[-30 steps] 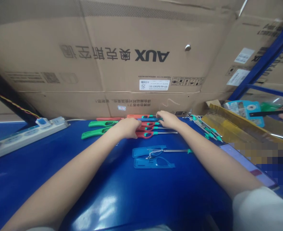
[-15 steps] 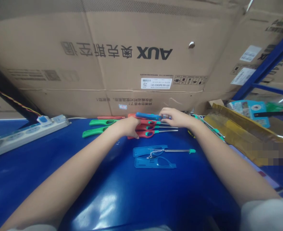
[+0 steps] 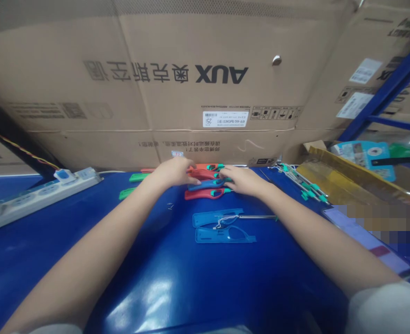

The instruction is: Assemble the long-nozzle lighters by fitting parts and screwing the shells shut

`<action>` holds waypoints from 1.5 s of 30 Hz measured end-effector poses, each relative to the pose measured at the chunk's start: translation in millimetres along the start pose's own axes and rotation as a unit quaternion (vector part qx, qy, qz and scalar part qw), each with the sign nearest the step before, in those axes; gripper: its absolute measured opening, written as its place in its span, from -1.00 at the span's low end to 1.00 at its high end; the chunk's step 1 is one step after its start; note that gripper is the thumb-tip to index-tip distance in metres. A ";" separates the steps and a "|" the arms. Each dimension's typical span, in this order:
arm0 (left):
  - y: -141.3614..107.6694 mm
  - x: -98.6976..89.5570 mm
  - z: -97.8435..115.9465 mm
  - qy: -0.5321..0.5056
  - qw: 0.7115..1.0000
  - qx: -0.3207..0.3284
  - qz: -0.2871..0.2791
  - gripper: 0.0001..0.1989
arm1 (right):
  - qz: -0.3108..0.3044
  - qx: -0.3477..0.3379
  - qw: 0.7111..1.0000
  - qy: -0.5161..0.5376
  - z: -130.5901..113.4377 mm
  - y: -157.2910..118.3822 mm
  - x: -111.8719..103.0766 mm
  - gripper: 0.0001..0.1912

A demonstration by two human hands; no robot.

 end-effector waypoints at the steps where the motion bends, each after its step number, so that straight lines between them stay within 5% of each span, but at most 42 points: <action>1: 0.3 1.5 4.6 0.001 1.000 0.021 -0.001 -0.38 | 0.005 0.004 1.000 0.004 -0.3 0.5 1.0 -0.79; 6: 3.0 20.2 26.2 -0.013 0.992 0.127 -0.022 -0.37 | 0.016 0.021 0.999 0.028 7.4 3.2 6.8 -0.80; 12: 6.2 36.4 20.1 0.006 0.993 0.108 -0.054 -0.37 | 0.018 0.005 0.997 0.069 12.4 3.2 6.9 -0.75; 19: 3.0 29.1 11.5 0.021 0.995 0.074 -0.070 -0.35 | 0.025 -0.005 0.995 0.091 20.5 5.8 4.2 -0.79; 28: 7.2 35.8 17.8 0.012 0.993 0.108 -0.047 -0.43 | 0.076 0.005 0.993 0.089 22.0 10.8 11.2 -0.81; 45: 1.8 16.9 3.2 0.024 0.996 0.071 -0.040 -0.17 | 0.045 -0.017 0.998 0.046 13.9 3.8 -3.3 -0.79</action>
Point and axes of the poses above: each hand's wrist, its own y-axis towards the middle knuckle, its own x-axis out of the palm, z = x × y, the point moved 8 cm from there along y, towards the middle knuckle, and after that the axes turned 6 degrees about x, right-handed, at the moved point
